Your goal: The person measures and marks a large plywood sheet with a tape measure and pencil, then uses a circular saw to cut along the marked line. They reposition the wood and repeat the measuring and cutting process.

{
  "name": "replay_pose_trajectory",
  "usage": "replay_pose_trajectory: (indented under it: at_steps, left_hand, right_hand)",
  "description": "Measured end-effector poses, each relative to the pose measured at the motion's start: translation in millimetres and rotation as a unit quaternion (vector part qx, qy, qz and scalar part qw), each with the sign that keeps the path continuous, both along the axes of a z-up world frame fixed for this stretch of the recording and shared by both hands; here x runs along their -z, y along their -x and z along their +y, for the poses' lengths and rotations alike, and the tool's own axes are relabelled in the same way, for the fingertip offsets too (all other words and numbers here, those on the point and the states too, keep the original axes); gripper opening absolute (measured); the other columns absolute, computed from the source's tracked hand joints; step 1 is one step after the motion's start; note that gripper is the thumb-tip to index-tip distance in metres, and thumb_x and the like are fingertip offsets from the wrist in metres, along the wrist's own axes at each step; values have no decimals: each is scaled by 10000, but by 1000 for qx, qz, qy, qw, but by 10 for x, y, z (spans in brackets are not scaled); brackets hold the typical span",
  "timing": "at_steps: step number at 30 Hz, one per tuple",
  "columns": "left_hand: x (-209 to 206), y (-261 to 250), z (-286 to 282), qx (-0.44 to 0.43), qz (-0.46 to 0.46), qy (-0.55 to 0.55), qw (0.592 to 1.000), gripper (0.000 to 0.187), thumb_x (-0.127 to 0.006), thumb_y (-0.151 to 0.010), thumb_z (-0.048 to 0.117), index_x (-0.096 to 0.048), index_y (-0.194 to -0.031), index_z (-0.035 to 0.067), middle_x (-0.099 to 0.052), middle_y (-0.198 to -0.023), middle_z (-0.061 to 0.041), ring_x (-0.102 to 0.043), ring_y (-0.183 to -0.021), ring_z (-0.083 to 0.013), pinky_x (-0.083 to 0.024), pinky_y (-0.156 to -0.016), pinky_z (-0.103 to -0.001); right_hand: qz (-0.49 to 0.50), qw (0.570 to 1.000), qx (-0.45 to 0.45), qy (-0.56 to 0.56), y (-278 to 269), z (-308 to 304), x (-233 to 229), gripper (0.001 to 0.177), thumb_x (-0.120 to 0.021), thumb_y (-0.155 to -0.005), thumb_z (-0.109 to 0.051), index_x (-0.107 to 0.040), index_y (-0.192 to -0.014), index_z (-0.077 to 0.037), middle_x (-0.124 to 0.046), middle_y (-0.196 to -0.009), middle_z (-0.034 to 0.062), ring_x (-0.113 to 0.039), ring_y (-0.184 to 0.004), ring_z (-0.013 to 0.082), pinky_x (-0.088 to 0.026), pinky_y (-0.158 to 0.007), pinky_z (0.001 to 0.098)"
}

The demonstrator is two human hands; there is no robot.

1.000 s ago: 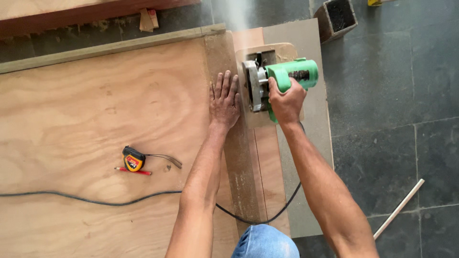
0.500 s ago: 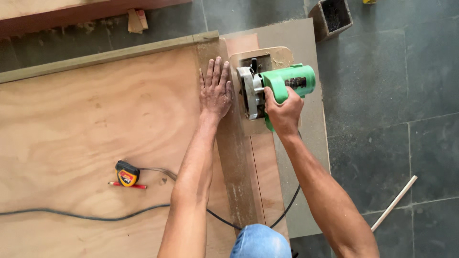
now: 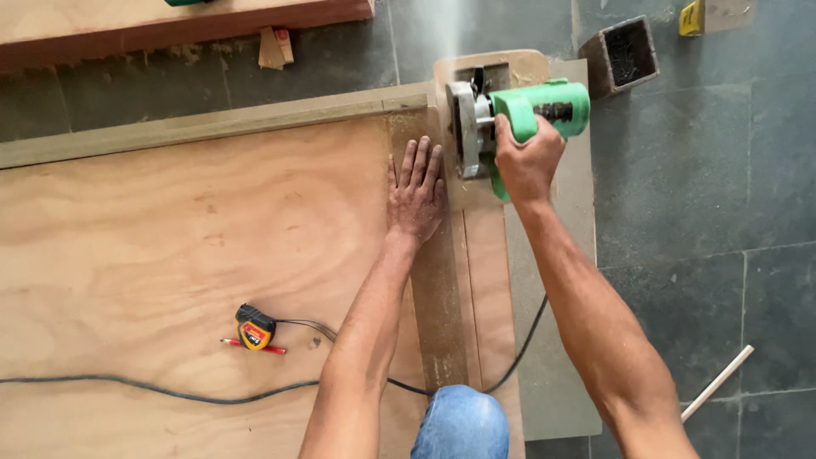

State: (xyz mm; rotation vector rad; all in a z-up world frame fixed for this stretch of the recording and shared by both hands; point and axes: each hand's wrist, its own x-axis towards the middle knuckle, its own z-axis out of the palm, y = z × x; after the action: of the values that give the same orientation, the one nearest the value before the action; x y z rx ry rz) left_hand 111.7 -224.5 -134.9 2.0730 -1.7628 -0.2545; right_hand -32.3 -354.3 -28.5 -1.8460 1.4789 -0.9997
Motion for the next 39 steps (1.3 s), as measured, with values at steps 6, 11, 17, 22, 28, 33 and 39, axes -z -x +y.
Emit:
replay_pose_trajectory:
  at_steps: [6, 11, 17, 22, 28, 33, 39]
  left_hand:
    - [43, 1, -23, -12, 16, 36, 999, 620, -540, -1011, 249, -381, -1606, 178, -282, -1703, -34, -223, -1596, -242, -134, -1302, -582]
    - [105, -58, 31, -8, 37, 12, 999, 604, -527, -1031, 259, -383, -1613, 190, -285, -1707, -30, -215, -1597, -241, -130, -1296, -582]
    - [202, -34, 57, -5, 20, 1, 1000, 599, -489, -1040, 288, -356, -1617, 196, -258, -1713, -28, -200, -1600, -247, -106, -1301, -557]
    - [253, -11, 27, 9, -32, 31, 999, 605, -481, -1048, 301, -343, -1630, 210, -252, -1711, -45, -185, -1591, -250, -78, -1295, -547]
    - [178, -62, -54, 7, -19, -13, 1000, 607, -487, -1047, 277, -369, -1635, 189, -267, -1719, -61, -203, -1600, -276, -84, -1302, -547]
    - [95, 40, 176, -12, -37, 32, 999, 573, -496, -1060, 281, -425, -1620, 189, -306, -1711, -94, -235, -1600, -291, -142, -1304, -545]
    - [160, 208, -36, -116, -173, -74, 975, 635, -521, -968, 311, -418, -1592, 253, -317, -1680, -93, -283, -1545, -276, -156, -1247, -579]
  right_hand:
    - [-97, 991, 1, -89, -187, -597, 146, 257, -761, -981, -180, -682, -790, -28, -663, -624, 33, -651, -472, 118, -496, -402, 297]
    - [-120, 989, -20, -78, -344, -859, 124, 248, -764, -995, -175, -715, -848, 18, -716, -676, 73, -681, -493, 121, -524, -420, 283]
    - [-237, 958, -4, -161, 167, -448, -279, 190, -712, -1011, -184, -725, -992, 5, -748, -781, 85, -691, -559, 130, -539, -461, 279]
    - [-306, 931, 59, -190, 937, 129, -502, 216, -714, -1025, -191, -719, -1014, 25, -726, -814, 114, -662, -569, 154, -537, -500, 289]
    - [-374, 891, 139, -214, 1543, 238, -244, 260, -740, -993, -220, -689, -958, 33, -732, -783, 141, -663, -547, 173, -550, -492, 312]
    - [-481, 817, 175, -264, 1910, 46, 310, 246, -721, -995, -234, -632, -944, -11, -706, -808, 119, -649, -599, 199, -554, -533, 329]
    - [-546, 738, 209, -337, 2111, -304, 443, 257, -685, -993, -267, -624, -972, -19, -708, -817, 122, -648, -618, 220, -552, -570, 368]
